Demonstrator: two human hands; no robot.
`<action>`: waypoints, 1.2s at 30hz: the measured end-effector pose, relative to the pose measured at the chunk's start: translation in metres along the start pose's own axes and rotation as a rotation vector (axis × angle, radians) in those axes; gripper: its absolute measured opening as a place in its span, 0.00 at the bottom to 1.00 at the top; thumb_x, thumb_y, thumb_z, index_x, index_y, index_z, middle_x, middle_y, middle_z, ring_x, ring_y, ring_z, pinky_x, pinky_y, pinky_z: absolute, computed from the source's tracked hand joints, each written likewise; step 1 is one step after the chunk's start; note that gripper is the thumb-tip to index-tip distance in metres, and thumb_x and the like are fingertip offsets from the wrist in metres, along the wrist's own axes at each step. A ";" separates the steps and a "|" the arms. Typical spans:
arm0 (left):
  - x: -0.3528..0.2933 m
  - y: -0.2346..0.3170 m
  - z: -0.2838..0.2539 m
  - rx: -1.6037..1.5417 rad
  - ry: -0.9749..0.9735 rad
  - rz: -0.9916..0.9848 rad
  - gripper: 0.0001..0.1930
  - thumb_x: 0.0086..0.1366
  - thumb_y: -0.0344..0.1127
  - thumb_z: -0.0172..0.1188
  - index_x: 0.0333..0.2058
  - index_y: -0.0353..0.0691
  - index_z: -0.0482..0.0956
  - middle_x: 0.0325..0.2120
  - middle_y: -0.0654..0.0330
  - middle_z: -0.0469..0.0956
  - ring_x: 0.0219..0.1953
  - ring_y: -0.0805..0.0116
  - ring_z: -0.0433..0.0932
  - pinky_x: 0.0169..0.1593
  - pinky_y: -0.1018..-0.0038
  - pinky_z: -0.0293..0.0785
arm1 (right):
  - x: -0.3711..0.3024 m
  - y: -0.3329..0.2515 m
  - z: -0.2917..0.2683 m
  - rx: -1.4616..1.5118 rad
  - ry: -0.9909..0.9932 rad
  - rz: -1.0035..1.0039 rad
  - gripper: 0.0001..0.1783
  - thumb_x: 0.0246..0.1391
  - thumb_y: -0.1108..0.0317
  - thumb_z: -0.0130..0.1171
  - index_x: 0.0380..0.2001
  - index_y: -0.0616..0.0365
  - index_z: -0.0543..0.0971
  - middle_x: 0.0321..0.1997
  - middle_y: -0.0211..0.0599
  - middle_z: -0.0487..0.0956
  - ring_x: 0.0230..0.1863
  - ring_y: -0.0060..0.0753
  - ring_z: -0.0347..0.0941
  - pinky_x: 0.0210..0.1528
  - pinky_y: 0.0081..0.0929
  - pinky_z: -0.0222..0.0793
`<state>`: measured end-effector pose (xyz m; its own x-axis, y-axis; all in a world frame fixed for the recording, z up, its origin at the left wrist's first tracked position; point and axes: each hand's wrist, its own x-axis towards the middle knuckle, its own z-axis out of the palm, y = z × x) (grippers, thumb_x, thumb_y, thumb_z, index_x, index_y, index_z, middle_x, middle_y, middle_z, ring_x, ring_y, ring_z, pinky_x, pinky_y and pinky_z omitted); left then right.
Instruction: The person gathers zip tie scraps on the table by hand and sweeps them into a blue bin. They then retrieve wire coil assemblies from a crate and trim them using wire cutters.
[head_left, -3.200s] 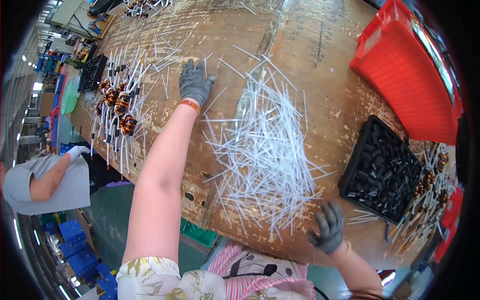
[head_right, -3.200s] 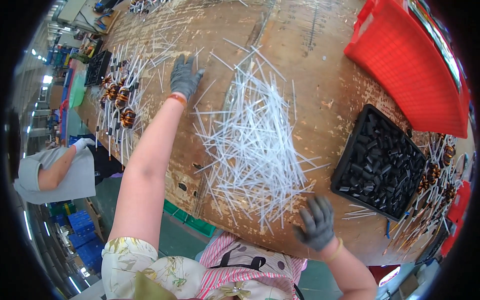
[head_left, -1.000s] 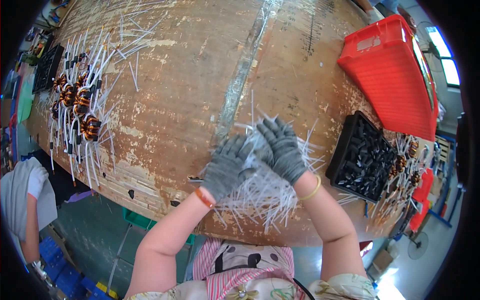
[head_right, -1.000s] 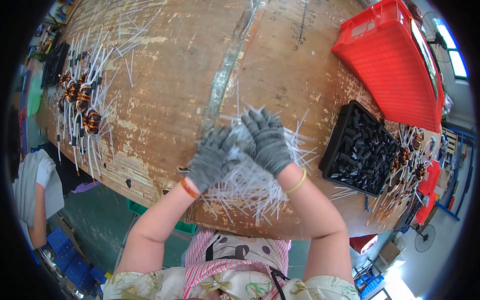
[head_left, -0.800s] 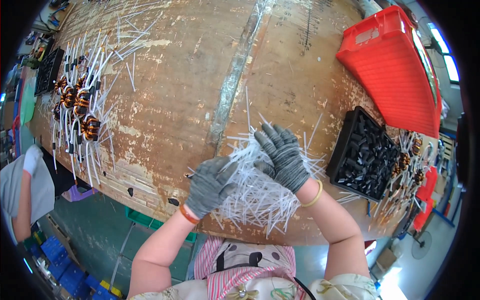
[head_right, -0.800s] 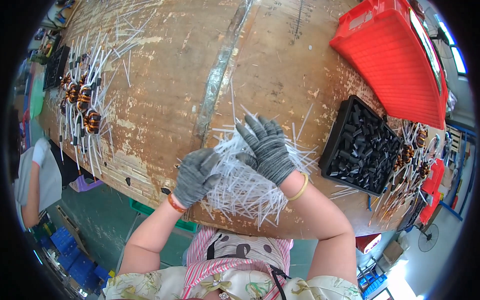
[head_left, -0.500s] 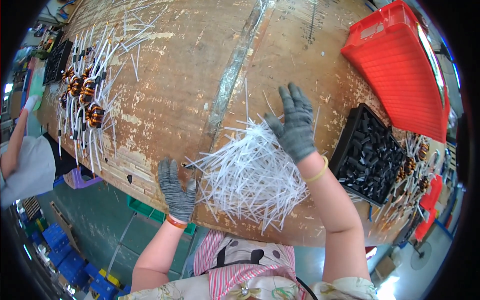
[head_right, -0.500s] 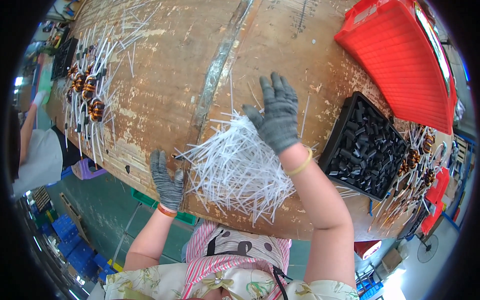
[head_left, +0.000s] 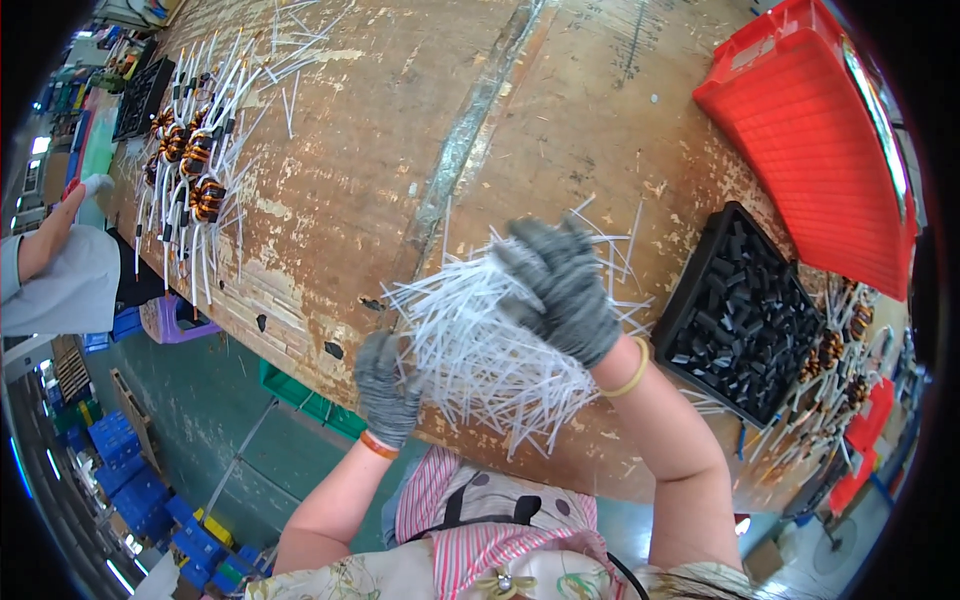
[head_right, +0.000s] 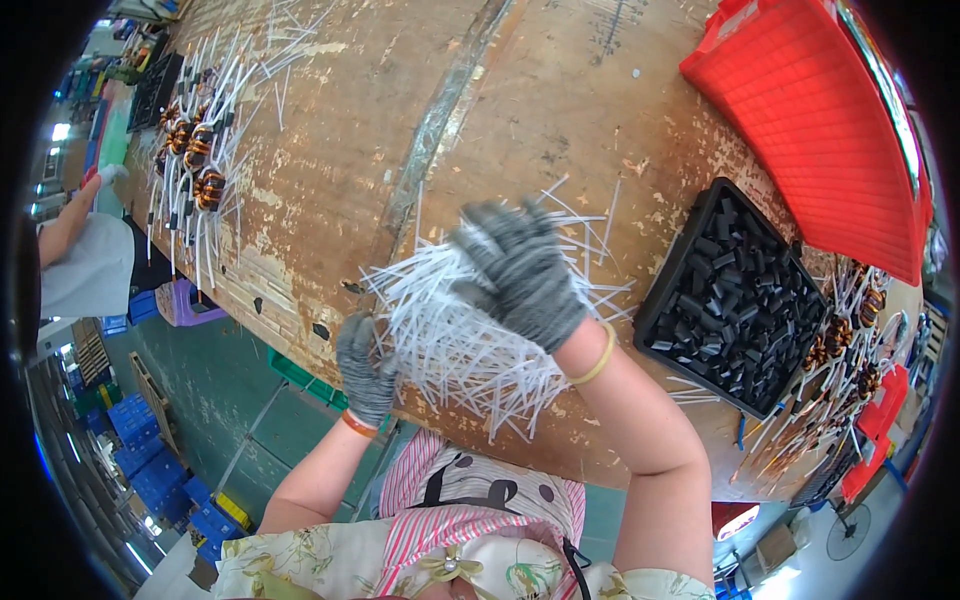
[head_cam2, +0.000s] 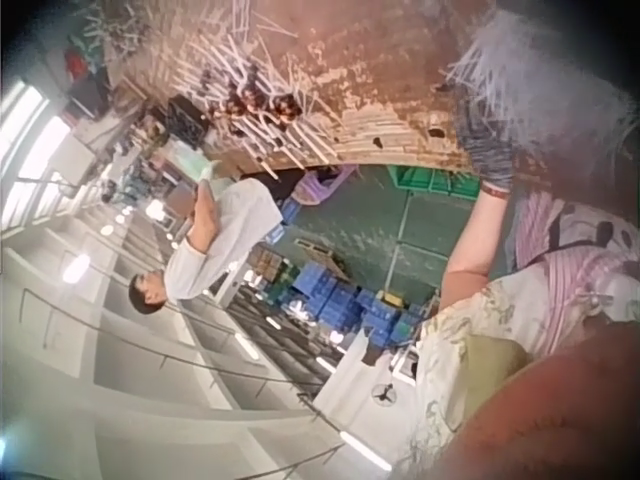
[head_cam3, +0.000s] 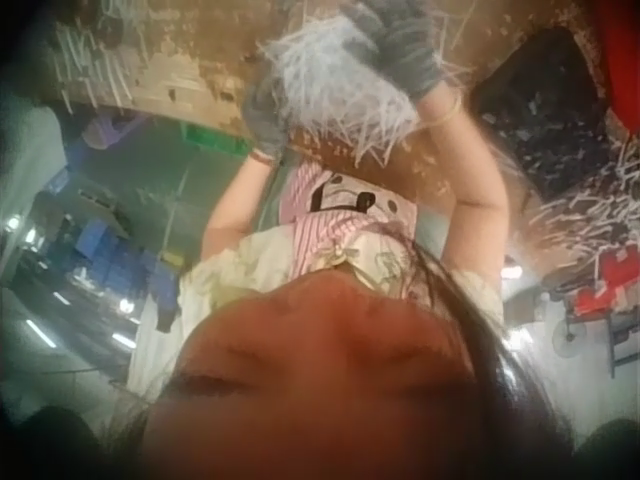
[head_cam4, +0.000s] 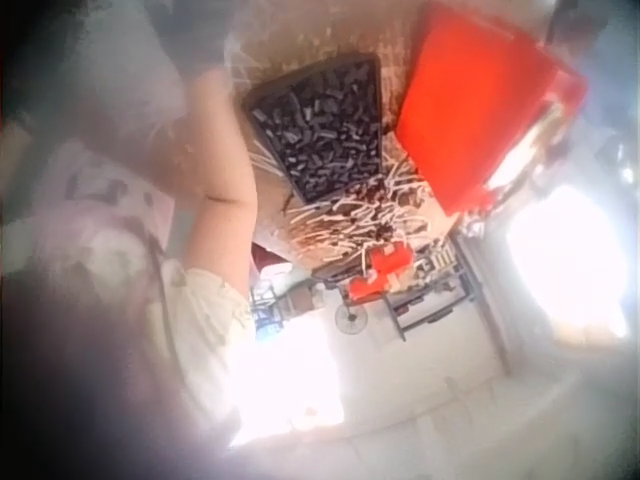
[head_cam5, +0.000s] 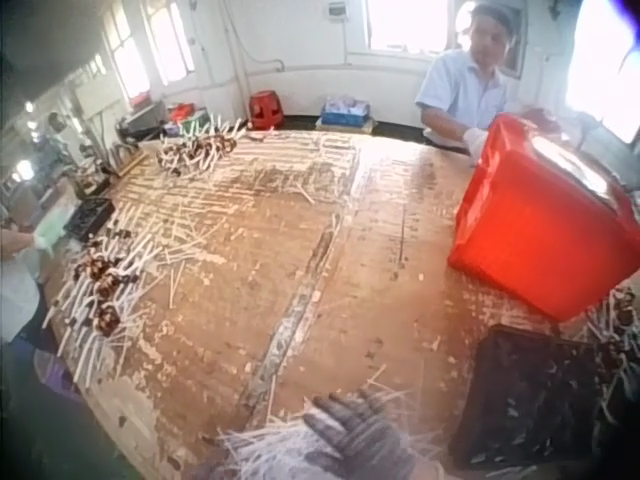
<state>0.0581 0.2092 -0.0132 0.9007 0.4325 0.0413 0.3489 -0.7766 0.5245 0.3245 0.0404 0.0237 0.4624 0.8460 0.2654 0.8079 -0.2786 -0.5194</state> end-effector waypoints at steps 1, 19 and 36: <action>-0.005 -0.001 -0.004 0.001 0.000 0.006 0.35 0.65 0.56 0.52 0.62 0.39 0.60 0.59 0.47 0.63 0.62 0.46 0.59 0.65 0.52 0.52 | -0.010 0.012 -0.006 -0.050 0.119 0.088 0.30 0.52 0.50 0.59 0.57 0.48 0.71 0.65 0.41 0.66 0.65 0.44 0.60 0.69 0.50 0.45; -0.040 0.023 0.002 -0.042 -0.004 -0.190 0.37 0.66 0.50 0.54 0.65 0.33 0.53 0.64 0.42 0.56 0.66 0.44 0.54 0.67 0.55 0.50 | -0.051 0.031 -0.010 -0.095 0.145 0.525 0.37 0.52 0.50 0.60 0.61 0.58 0.66 0.66 0.55 0.60 0.67 0.58 0.54 0.67 0.48 0.47; 0.044 0.029 0.014 0.036 0.123 0.069 0.32 0.63 0.50 0.57 0.60 0.38 0.64 0.53 0.49 0.70 0.56 0.51 0.66 0.60 0.57 0.59 | -0.036 0.009 0.003 0.071 0.027 0.325 0.36 0.52 0.53 0.60 0.60 0.60 0.66 0.65 0.54 0.63 0.63 0.57 0.59 0.66 0.48 0.51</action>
<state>0.1117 0.1991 -0.0077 0.8850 0.4289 0.1814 0.2986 -0.8215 0.4859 0.3135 0.0085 0.0070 0.7019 0.7056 0.0976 0.5896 -0.4987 -0.6353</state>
